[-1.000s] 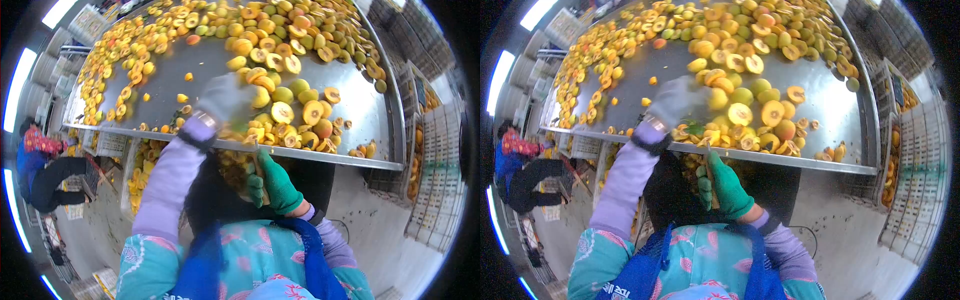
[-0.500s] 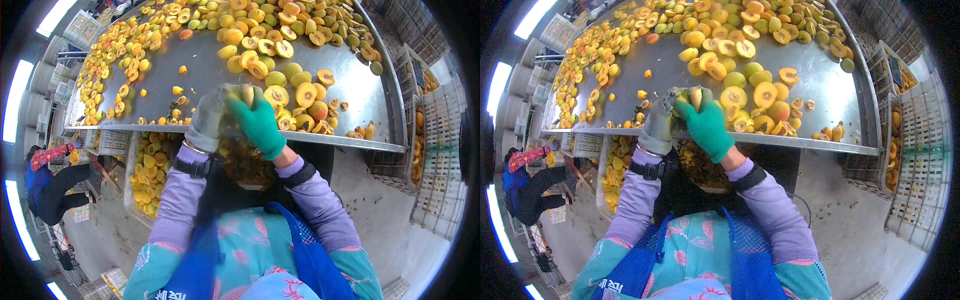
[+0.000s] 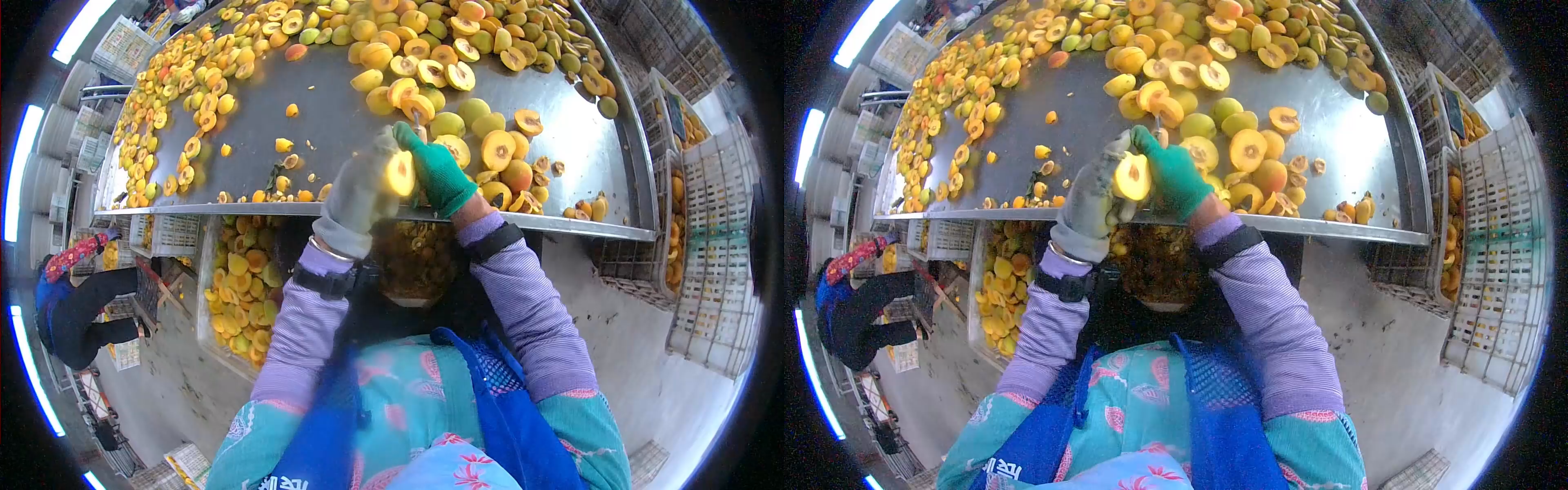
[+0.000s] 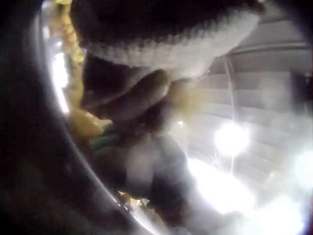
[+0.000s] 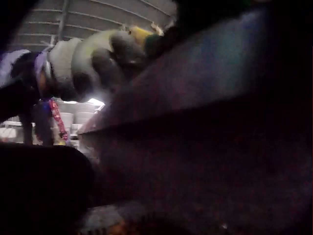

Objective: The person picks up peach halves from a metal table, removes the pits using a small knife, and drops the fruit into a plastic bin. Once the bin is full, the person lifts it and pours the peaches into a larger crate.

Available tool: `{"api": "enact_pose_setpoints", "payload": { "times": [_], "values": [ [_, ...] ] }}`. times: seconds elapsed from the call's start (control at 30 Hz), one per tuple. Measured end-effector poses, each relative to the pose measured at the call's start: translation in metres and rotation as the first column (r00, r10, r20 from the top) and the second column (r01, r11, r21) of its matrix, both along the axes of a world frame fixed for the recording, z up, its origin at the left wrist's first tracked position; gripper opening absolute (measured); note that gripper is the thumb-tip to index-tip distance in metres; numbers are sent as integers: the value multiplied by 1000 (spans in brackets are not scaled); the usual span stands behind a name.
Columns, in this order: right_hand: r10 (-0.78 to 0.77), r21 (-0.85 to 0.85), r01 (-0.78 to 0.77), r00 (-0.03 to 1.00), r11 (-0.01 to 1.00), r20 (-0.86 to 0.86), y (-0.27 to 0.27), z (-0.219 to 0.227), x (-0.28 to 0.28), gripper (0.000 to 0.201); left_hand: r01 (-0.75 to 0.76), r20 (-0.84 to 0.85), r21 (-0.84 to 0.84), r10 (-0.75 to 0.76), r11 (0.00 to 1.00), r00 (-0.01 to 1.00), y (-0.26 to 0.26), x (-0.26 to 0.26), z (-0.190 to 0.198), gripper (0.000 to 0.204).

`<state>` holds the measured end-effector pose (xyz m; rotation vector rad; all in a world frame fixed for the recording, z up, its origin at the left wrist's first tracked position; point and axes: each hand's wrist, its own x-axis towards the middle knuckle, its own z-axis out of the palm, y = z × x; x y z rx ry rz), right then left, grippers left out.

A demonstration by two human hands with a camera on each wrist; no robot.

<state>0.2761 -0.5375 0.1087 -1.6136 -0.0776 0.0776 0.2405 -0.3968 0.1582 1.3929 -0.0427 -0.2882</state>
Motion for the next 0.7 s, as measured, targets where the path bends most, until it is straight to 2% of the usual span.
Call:
{"api": "enact_pose_setpoints", "payload": {
  "times": [0.07,0.1,0.13,0.17,0.2,0.23,0.27,0.3,0.33,0.37,0.4,0.47,0.5,0.63,0.7],
  "values": [
    [-33,-270,49,998,962,62,-8,22,1,35,-64,-227,-334,-15,940,974,7,3,-4,61],
    [-103,-69,87,956,994,-275,-11,50,0,32,-35,-114,-321,-2,946,993,16,6,-13,59],
    [-274,-152,265,961,952,-43,-14,31,4,38,-3,-1,-304,3,953,1000,24,10,-27,57],
    [-198,-343,267,954,901,225,-18,21,-3,37,-1,16,-282,6,960,1000,26,10,-28,52],
    [-52,-514,307,891,801,451,-21,11,-22,36,-1,34,-259,10,966,999,29,9,-29,48],
    [143,-642,381,780,665,610,-22,6,-44,35,-1,51,-236,13,972,999,32,9,-30,43],
    [12,-487,229,897,843,443,-8,7,-63,32,-9,-10,-379,6,925,1000,30,9,-33,41],
    [-67,-258,125,972,958,225,8,10,-81,29,-21,-68,-512,-16,858,998,28,9,-36,38],
    [15,-422,34,993,906,113,9,23,-93,26,-41,71,-227,59,973,996,23,6,-35,34],
    [30,-439,85,968,894,248,12,20,-95,27,-64,192,-37,70,997,979,20,2,-32,33],
    [51,-449,134,925,884,377,15,15,-97,28,-109,313,150,58,983,948,16,-4,-26,32],
    [73,-414,148,877,898,474,17,13,-98,30,-186,431,323,31,928,902,15,-7,-25,31],
    [64,-373,126,887,919,458,19,12,-97,29,-236,484,399,15,886,875,14,-9,-24,31],
    [36,-273,61,941,960,336,25,13,-99,26,-295,500,395,66,870,863,7,-14,-15,31],
    [30,-293,83,932,953,360,27,14,-102,24,-276,484,391,58,878,873,5,-13,-9,31]
  ]
}}
